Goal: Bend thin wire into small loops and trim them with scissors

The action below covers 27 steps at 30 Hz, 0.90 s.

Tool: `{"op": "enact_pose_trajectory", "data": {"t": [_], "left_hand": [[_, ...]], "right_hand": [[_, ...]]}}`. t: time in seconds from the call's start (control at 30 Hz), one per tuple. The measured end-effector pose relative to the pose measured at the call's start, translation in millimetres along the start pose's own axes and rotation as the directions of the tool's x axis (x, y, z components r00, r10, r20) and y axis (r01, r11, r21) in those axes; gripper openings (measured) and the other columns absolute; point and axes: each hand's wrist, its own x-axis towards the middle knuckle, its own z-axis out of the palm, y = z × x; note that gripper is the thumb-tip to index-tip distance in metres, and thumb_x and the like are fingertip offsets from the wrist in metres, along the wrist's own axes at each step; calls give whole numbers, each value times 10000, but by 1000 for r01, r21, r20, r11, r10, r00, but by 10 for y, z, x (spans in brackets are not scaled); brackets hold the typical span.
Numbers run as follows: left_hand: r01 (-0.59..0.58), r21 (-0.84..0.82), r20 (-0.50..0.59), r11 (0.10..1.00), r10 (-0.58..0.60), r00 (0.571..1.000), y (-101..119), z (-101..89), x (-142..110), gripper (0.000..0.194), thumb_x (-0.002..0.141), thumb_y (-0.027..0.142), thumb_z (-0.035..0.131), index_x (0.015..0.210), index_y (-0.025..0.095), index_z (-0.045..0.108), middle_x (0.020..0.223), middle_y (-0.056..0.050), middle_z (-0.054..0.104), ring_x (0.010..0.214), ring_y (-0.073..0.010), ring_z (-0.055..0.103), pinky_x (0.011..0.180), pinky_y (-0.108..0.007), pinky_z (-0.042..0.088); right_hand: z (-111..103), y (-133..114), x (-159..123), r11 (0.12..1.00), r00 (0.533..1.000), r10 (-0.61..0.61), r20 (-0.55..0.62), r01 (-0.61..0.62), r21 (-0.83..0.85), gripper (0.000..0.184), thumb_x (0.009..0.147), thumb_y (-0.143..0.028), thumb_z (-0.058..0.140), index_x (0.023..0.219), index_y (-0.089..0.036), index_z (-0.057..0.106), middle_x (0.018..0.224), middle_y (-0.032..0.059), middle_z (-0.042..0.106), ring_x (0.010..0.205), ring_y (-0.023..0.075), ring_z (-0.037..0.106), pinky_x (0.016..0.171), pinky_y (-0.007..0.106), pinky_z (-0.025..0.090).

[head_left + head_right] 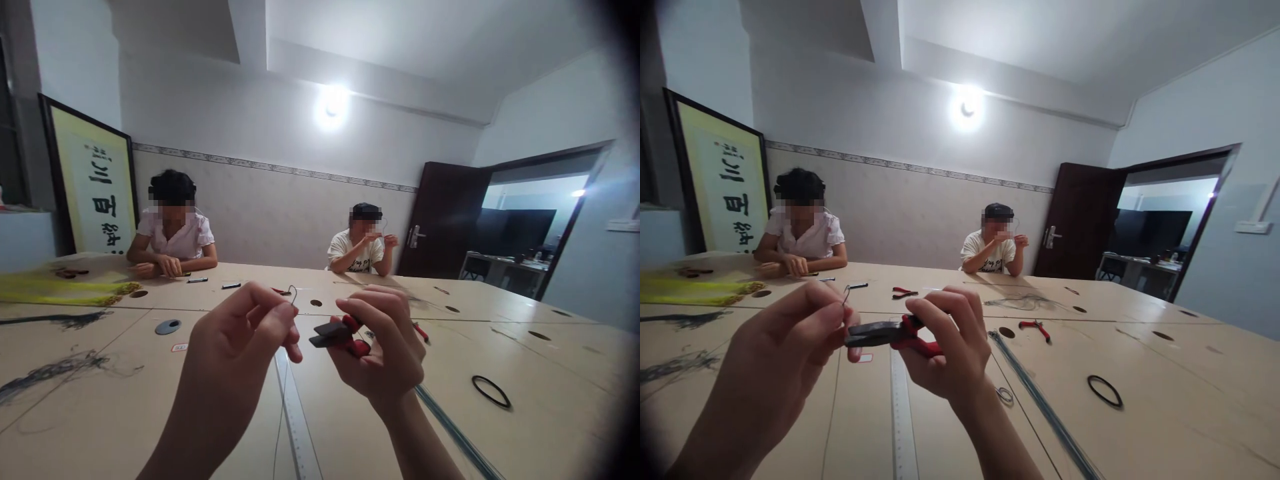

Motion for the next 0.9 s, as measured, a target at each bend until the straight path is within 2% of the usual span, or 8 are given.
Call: {"op": "enact_pose_trajectory", "data": {"t": [0.23,0.4,0.53,0.9], "left_hand": [[-12,31,-44,999,13,999,-11,40,6,190,775,246,641,588,235,611,580,73,570,556,-64,555,533,-120,486],[-20,14,-1,1000,20,1000,8,77,-13,194,784,219,622,591,235,625,561,72,576,548,-55,556,515,-103,466],[-59,23,23,998,59,998,35,97,-13,197,790,184,598,598,225,619,569,73,573,556,-41,544,536,-85,468],[-119,91,23,989,118,993,90,104,-14,202,772,168,597,571,196,592,555,59,566,546,-50,522,536,-108,481]], "right_hand": [[-75,29,50,998,998,-41,44,43,-43,224,754,-82,668,958,-149,606,785,37,633,721,168,593,629,319,513],[-130,54,63,993,996,-65,55,70,-96,217,742,-106,717,938,-147,631,793,50,638,736,189,590,651,334,516],[-138,76,65,989,996,-73,55,79,-123,233,725,-51,717,928,-135,641,779,44,636,732,181,586,642,315,507],[-146,79,54,986,994,-79,75,89,-144,207,770,-110,711,958,-152,636,800,38,633,732,174,588,627,306,509]]}}
